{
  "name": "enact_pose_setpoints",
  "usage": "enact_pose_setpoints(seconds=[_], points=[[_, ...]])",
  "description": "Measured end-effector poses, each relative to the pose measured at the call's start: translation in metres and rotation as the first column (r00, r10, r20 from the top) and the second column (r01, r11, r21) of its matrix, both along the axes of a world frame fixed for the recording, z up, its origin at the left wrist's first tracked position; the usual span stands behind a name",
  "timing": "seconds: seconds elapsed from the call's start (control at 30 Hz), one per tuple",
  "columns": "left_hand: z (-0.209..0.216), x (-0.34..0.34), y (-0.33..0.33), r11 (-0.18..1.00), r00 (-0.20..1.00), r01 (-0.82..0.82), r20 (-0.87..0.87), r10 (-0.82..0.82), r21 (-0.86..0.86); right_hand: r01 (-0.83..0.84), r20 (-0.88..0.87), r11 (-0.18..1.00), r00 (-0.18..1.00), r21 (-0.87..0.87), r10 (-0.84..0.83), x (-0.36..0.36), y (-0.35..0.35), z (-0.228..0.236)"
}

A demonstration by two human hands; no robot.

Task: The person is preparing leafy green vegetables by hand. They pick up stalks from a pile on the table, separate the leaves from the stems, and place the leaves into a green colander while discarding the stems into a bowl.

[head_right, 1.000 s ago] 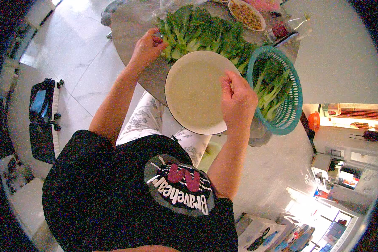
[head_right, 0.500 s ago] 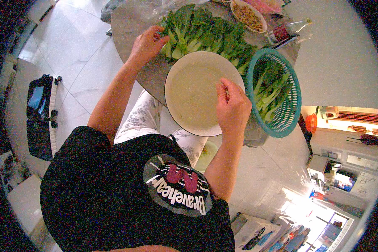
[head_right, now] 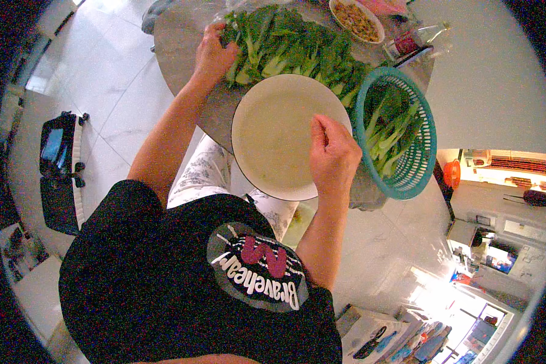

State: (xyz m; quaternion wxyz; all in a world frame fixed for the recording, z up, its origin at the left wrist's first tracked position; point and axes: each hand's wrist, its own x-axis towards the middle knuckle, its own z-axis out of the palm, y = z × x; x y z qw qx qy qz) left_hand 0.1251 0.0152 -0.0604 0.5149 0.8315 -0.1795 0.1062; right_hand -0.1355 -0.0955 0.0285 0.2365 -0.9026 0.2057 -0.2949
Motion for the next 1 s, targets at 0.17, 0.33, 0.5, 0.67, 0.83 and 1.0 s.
enact_pose_setpoints(seconds=[0.17,0.33,0.5,0.67,0.83,1.0], points=[[0.025,-0.013,0.0,0.987,0.995,0.069,-0.078,-0.058,0.142,0.004,0.026,1.0,1.0,0.008,-0.004,0.001,0.0,-0.001],[0.042,-0.025,-0.009,0.896,0.978,0.189,-0.157,-0.136,0.402,-0.004,0.03,1.0,1.0,0.009,0.004,0.003,0.0,-0.001],[0.028,-0.016,-0.01,0.975,0.992,0.113,-0.079,-0.099,0.192,-0.016,0.039,1.0,0.999,0.015,0.016,0.004,0.0,-0.002],[0.026,-0.013,0.003,0.972,0.974,0.219,0.045,-0.224,0.088,0.006,0.036,0.996,0.999,0.092,-0.009,0.003,-0.004,-0.007],[0.042,-0.026,0.009,0.823,0.851,0.498,0.027,-0.524,0.274,-0.03,0.08,0.999,0.996,0.04,0.027,0.002,-0.008,-0.013],[0.022,-0.035,0.007,0.741,0.764,0.52,0.156,-0.626,0.425,-0.041,0.084,0.998,0.996,0.045,0.037,0.004,-0.011,-0.017]])
